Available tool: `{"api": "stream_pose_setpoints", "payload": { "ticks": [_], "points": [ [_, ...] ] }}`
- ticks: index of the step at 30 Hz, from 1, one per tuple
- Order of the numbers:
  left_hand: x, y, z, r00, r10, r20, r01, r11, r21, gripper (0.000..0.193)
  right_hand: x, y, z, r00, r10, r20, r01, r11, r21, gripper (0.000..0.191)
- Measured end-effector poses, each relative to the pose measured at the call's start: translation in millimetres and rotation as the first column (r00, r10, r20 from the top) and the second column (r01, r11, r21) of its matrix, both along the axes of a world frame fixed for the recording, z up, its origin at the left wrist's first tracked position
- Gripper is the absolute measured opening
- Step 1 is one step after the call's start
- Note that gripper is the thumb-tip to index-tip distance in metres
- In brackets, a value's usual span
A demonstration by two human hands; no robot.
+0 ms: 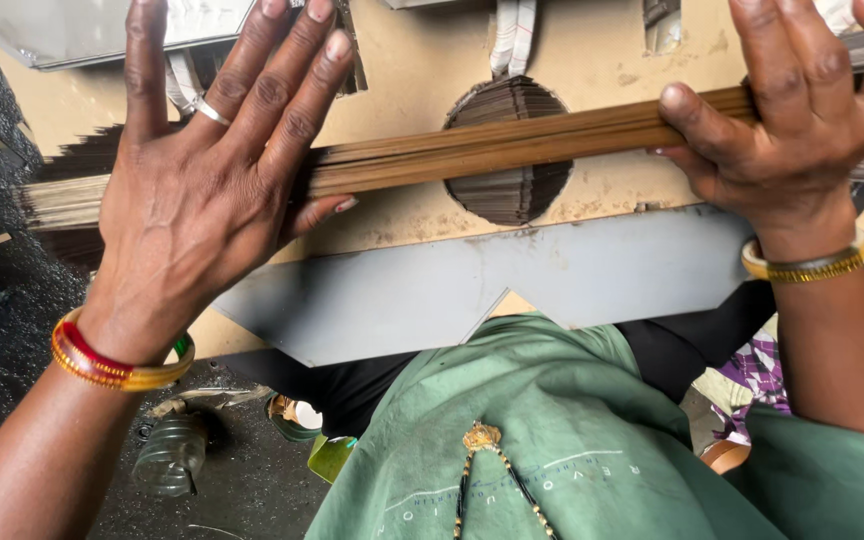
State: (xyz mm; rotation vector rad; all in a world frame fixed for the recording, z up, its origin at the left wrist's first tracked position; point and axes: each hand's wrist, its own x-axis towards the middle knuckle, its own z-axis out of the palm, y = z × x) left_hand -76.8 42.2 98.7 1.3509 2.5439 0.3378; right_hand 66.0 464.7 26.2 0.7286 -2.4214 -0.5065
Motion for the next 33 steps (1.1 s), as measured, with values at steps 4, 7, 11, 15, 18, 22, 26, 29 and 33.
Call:
{"api": "stream_pose_setpoints", "payload": {
  "ticks": [4, 7, 11, 15, 18, 22, 26, 29, 33],
  "points": [
    [0.4, -2.4, -3.0, 1.000, 0.018, 0.018, -0.019, 0.999, 0.044, 0.087, -8.4, -4.0, -6.1, 0.999, 0.031, -0.008, -0.031, 0.995, -0.095, 0.058],
    [1.5, -6.7, -10.2, 0.998, 0.051, -0.035, -0.048, 0.995, 0.087, 0.098, 0.2, -13.1, 1.2, 0.997, -0.044, 0.062, 0.050, 0.993, -0.109, 0.053],
    [3.9, -16.8, -22.3, 0.922, 0.009, -0.388, 0.012, 0.999, 0.053, 0.096, 7.4, -20.9, 14.6, 0.992, -0.032, 0.118, 0.051, 0.986, -0.160, 0.053],
    [6.9, -19.7, -33.3, 0.924, 0.008, -0.381, 0.002, 1.000, 0.026, 0.091, 12.7, -27.2, 18.5, 0.978, -0.075, 0.195, 0.106, 0.983, -0.150, 0.054],
    [9.0, -20.5, -34.6, 0.908, 0.013, -0.418, 0.022, 0.997, 0.078, 0.090, 10.6, -29.9, 13.4, 0.994, -0.042, 0.100, 0.056, 0.988, -0.143, 0.059],
    [14.6, -18.2, -31.7, 0.906, 0.022, -0.423, 0.005, 0.998, 0.064, 0.089, 5.3, -24.8, 11.4, 0.991, -0.100, 0.092, 0.108, 0.991, -0.084, 0.066],
    [18.1, -14.1, -26.5, 0.949, 0.053, -0.312, -0.029, 0.996, 0.081, 0.086, 2.6, -21.9, 14.9, 0.984, -0.071, 0.164, 0.090, 0.989, -0.114, 0.067],
    [19.1, -10.5, -22.5, 0.974, 0.061, -0.217, -0.040, 0.994, 0.100, 0.087, 1.9, -27.6, 18.0, 0.978, -0.096, 0.184, 0.121, 0.985, -0.126, 0.066],
    [19.2, -9.9, -23.0, 0.981, 0.088, -0.174, -0.071, 0.992, 0.105, 0.090, -3.6, -35.8, 16.9, 0.982, -0.163, 0.090, 0.169, 0.984, -0.060, 0.065]
  ]
}}
